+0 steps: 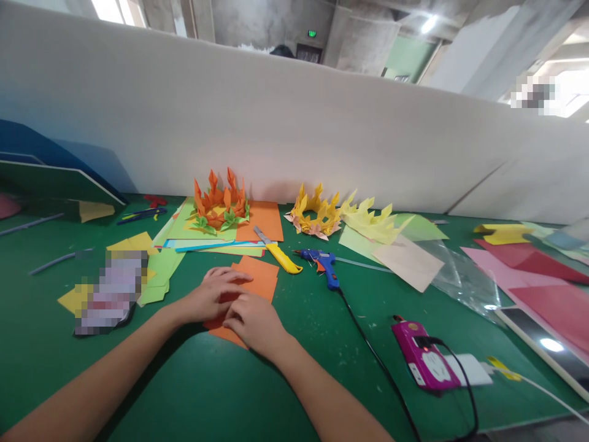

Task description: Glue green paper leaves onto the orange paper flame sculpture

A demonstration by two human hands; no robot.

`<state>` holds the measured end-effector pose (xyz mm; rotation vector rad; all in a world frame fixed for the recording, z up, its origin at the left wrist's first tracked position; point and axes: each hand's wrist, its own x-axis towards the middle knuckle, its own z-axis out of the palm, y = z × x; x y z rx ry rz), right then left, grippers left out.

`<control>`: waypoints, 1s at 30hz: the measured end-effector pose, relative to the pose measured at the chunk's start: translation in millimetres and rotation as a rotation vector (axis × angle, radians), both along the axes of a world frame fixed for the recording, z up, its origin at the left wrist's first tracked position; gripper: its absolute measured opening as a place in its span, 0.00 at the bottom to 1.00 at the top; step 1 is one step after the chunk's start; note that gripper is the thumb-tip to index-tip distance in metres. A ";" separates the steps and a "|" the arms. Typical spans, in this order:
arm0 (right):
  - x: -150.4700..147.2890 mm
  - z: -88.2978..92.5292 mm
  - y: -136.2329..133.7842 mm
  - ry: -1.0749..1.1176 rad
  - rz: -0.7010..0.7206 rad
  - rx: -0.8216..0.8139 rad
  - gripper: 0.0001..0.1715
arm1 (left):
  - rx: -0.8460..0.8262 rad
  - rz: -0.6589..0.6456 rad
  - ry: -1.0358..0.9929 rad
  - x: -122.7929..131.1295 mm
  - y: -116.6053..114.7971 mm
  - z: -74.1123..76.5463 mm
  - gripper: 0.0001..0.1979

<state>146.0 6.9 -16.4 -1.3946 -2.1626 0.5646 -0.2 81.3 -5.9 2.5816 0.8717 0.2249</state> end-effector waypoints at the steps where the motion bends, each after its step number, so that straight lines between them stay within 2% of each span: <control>1: 3.0 0.0 0.8 0.004 -0.046 -0.016 0.07 | 0.001 -0.001 0.001 0.3 -0.5 1.4 0.15; 4: 15.1 2.5 2.9 -0.023 -0.157 -0.060 0.08 | 0.004 0.000 -0.006 0.9 -1.8 4.1 0.11; 9: 39.0 10.2 3.5 -0.053 -0.262 -0.136 0.09 | -0.004 0.002 -0.002 1.2 -1.9 3.6 0.12; 17: 68.5 11.0 5.1 -0.006 -0.356 -0.207 0.08 | -0.015 0.005 -0.009 0.9 -2.8 5.9 0.12; 20: 69.0 8.7 6.5 0.025 -0.380 -0.219 0.07 | 0.007 -0.006 -0.029 0.0 -3.5 5.1 0.12; 26: 51.0 5.7 5.9 0.023 -0.370 -0.174 0.09 | 0.038 -0.006 -0.024 0.9 -4.6 4.8 0.13; 30: 55.7 8.9 8.7 0.001 -0.397 -0.158 0.11 | 0.039 -0.004 -0.006 2.3 -3.7 5.8 0.13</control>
